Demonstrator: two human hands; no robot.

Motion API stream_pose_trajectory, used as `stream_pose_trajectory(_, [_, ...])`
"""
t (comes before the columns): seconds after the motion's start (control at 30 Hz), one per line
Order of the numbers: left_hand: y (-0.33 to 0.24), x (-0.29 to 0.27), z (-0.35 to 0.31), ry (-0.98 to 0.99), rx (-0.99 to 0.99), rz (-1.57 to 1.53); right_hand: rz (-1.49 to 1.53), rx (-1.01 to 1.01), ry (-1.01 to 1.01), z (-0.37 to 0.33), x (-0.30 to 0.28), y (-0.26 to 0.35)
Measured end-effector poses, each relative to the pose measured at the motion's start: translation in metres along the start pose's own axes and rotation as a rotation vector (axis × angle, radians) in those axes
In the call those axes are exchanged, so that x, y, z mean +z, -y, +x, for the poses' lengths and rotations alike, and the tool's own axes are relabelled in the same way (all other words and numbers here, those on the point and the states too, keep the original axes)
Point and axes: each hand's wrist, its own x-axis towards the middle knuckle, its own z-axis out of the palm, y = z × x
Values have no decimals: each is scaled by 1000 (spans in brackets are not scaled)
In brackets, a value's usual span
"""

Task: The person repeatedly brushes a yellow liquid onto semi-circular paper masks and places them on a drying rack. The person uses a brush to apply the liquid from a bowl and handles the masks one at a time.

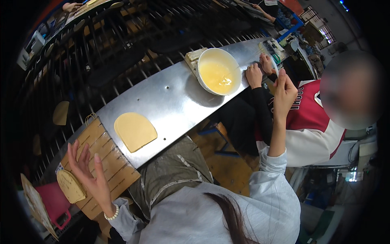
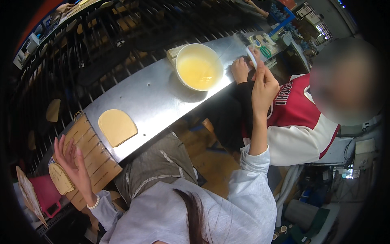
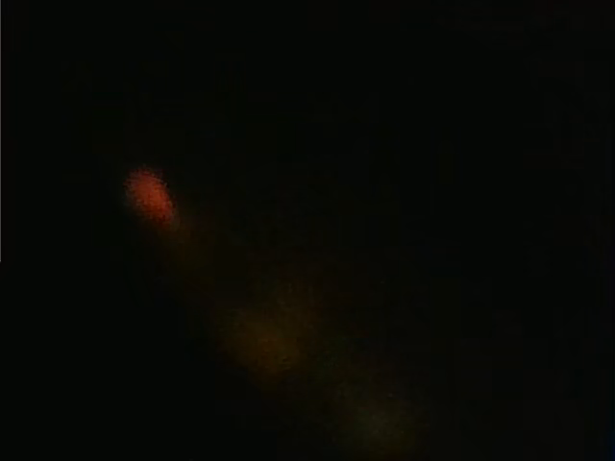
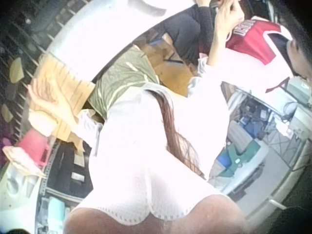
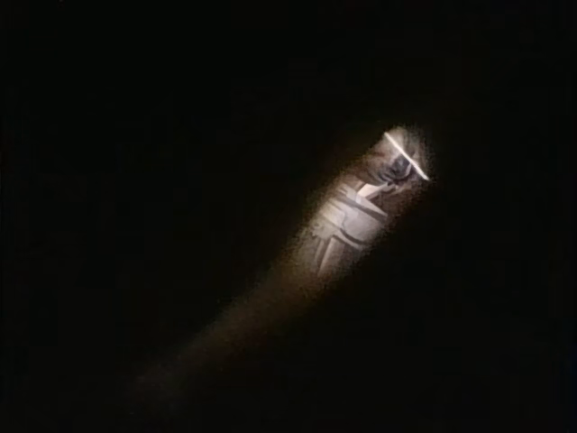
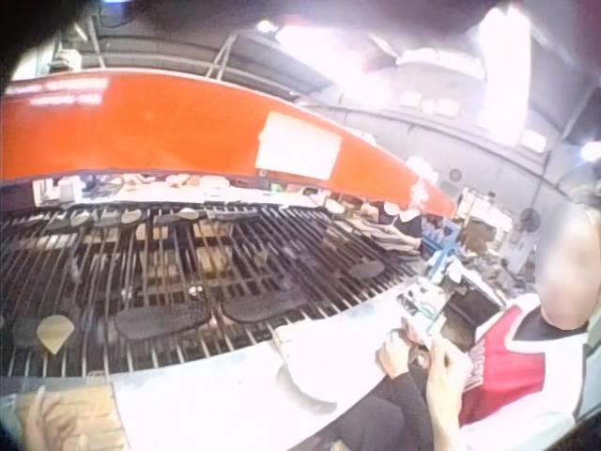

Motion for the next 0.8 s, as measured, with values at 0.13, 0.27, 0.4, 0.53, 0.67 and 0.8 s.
stream_pose_trajectory(0.13, [1, 0, 0, -13, -5, -25, -246, -244, 157, -12, -6, -24])
stream_pose_trajectory(0.27, [1, 1, -4, -20, -31, -39, -743, -440, 58, -17, -21, -27])
stream_pose_trajectory(0.4, [4, 6, -1, -35, -16, -42, -623, -409, -300, -6, -21, -7])
stream_pose_trajectory(0.53, [5, 9, -4, -39, -23, -55, -160, -333, -332, 6, -18, 3])
stream_pose_trajectory(0.67, [7, 9, -10, -44, -56, -69, 23, -119, -161, 2, -14, 14])
stream_pose_trajectory(0.8, [15, 10, -15, -12, -33, -33, 339, 27, 95, -2, -4, 16])
